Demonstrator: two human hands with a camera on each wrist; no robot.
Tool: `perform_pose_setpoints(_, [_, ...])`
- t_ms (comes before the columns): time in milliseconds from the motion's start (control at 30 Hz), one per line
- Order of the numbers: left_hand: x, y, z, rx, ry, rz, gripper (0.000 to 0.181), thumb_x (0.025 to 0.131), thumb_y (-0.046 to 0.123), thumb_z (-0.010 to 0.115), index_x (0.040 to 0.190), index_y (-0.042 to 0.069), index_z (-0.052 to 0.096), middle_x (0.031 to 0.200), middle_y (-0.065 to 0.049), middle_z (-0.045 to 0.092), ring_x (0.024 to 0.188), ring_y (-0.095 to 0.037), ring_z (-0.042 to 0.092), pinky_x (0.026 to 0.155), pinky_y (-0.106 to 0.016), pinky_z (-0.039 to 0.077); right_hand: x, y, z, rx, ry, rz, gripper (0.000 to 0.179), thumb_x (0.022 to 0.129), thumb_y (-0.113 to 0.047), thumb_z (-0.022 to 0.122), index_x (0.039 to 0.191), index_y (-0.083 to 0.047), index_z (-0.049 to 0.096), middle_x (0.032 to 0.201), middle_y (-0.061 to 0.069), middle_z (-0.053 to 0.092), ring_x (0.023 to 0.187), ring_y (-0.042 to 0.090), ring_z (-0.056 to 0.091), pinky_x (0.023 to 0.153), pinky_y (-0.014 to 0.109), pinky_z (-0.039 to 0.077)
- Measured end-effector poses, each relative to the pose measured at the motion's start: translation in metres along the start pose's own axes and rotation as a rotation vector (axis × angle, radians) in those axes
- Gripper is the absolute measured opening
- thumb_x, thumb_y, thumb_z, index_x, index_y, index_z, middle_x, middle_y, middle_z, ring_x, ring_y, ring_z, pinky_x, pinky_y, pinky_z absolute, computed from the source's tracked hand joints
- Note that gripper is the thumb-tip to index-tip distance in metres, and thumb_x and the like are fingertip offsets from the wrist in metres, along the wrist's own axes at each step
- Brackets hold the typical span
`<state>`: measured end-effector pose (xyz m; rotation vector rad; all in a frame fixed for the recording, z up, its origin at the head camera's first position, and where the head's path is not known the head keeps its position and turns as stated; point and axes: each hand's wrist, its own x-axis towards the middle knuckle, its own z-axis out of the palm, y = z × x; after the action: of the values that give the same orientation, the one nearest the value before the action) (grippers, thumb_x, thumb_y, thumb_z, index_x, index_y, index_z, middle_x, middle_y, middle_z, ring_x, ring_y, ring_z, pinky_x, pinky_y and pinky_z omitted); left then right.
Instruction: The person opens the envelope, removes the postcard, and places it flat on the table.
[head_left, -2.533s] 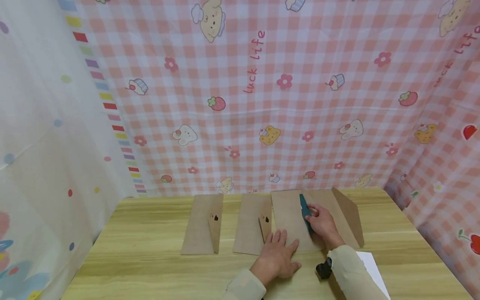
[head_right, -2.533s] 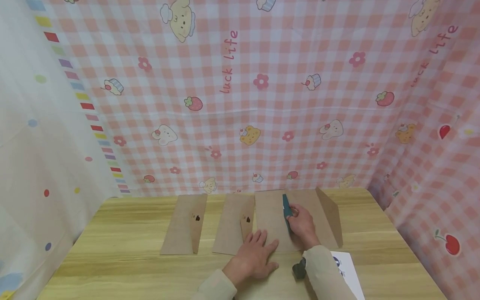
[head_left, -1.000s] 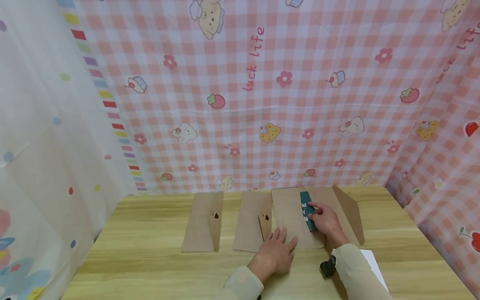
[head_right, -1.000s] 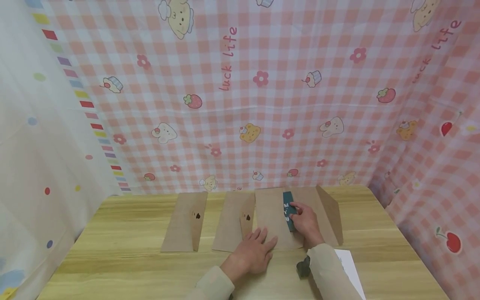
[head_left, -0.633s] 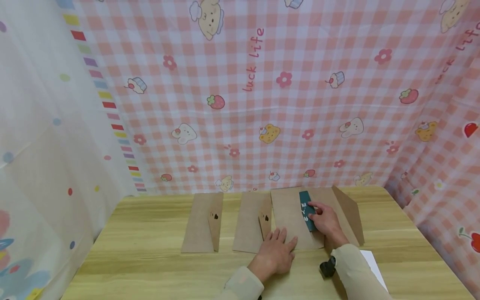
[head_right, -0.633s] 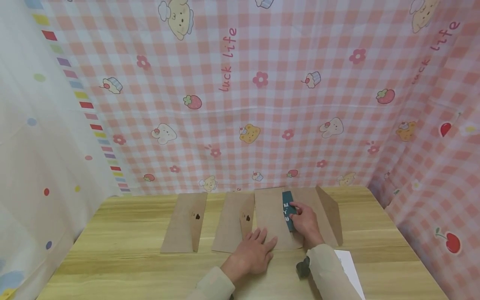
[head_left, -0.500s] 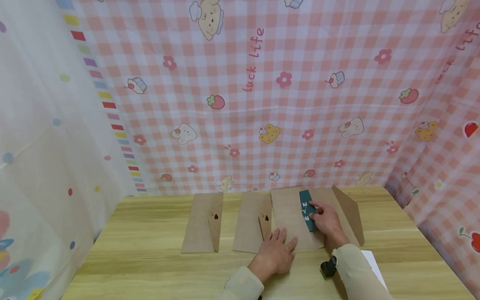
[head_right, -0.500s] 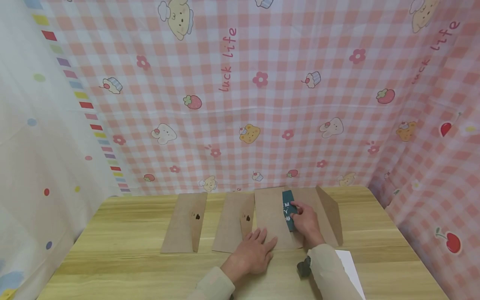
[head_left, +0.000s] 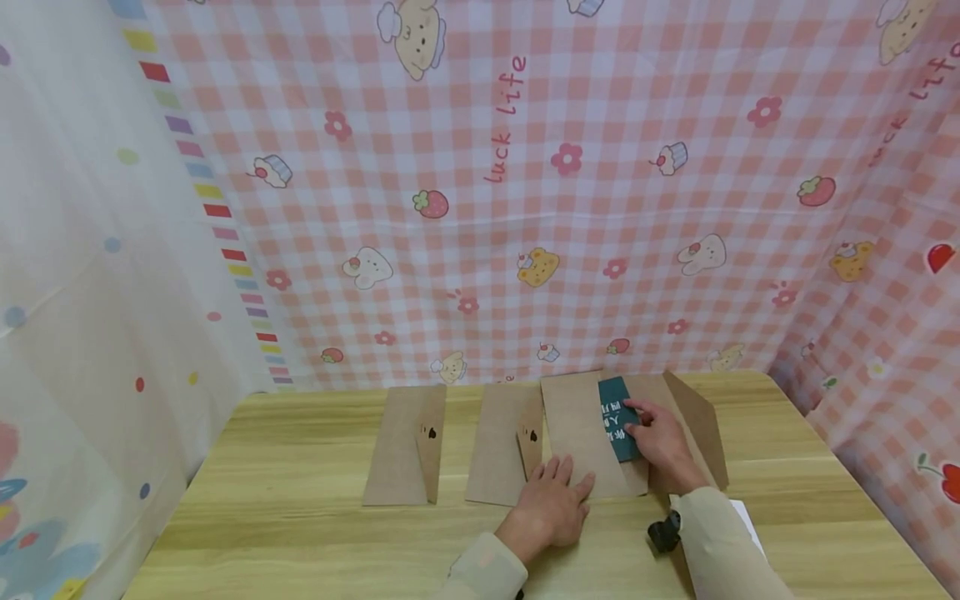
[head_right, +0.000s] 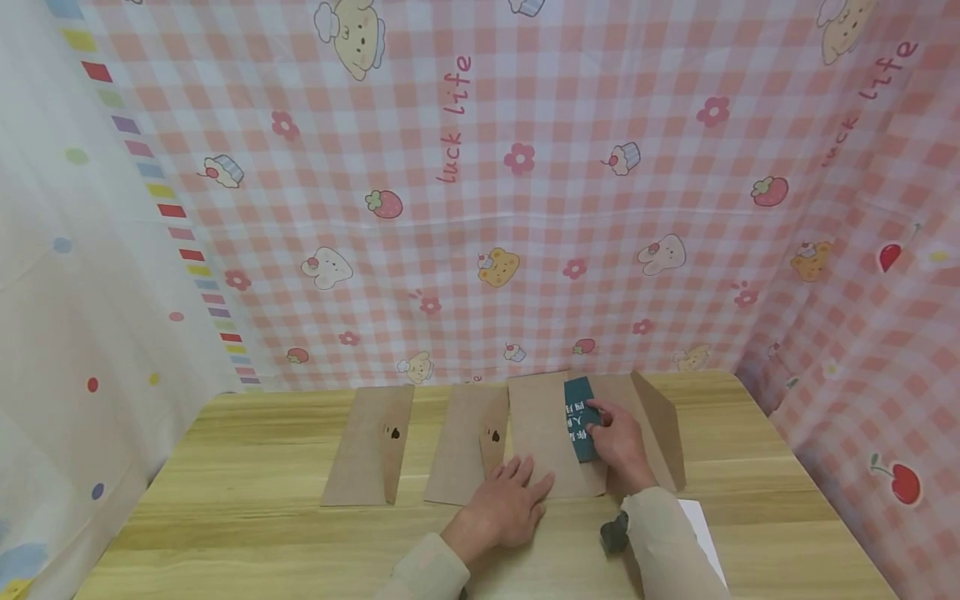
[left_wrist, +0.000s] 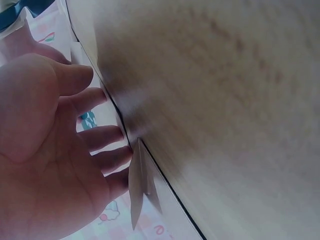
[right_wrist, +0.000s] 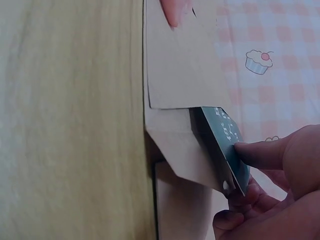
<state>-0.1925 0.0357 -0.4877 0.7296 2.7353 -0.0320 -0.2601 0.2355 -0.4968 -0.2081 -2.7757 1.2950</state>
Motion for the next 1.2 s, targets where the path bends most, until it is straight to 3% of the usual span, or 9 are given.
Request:
perform_pose_setpoints(533, [0.001,-0.002,0.0,-0.041,-0.015,-0.009,0.049,0.105,0.044,0.041,0.153,0.04,0.033,0.163,0.005,0.026,0.15,-0.017,0.024,0.121,-0.037,0.022,0.0,0.003,-0.011,0.001,-0.023,-0.031,0.041,0.095,-0.001,0.058,0.135,0.002,0.056,0.102,0.022,0.057,0.086,0.029,0.055,0.062,0.029,0.049])
perform_pose_setpoints(933, [0.0,0.0,0.0,-0.041,0.0,0.0,0.049,0.105,0.042,0.04,0.153,0.04,0.034,0.163,0.005,0.026,0.15,-0.016,0.024,0.121,-0.037,0.023,-0.001,0.005,-0.014,-0.014,-0.037,-0.013,0.041,0.096,-0.002,0.057,0.137,0.0,0.055,0.108,0.022,0.056,0.088,0.028,0.054,0.067,0.029,0.049])
perform_pose_setpoints(1200, [0.001,-0.001,-0.001,-0.034,-0.009,-0.013,0.048,0.105,0.042,0.039,0.153,0.04,0.034,0.163,0.006,0.027,0.15,-0.015,0.025,0.121,-0.038,0.022,-0.001,0.005,-0.017,0.001,-0.052,0.012,0.043,0.096,-0.002,0.057,0.138,0.001,0.053,0.109,0.024,0.055,0.088,0.03,0.054,0.063,0.028,0.049])
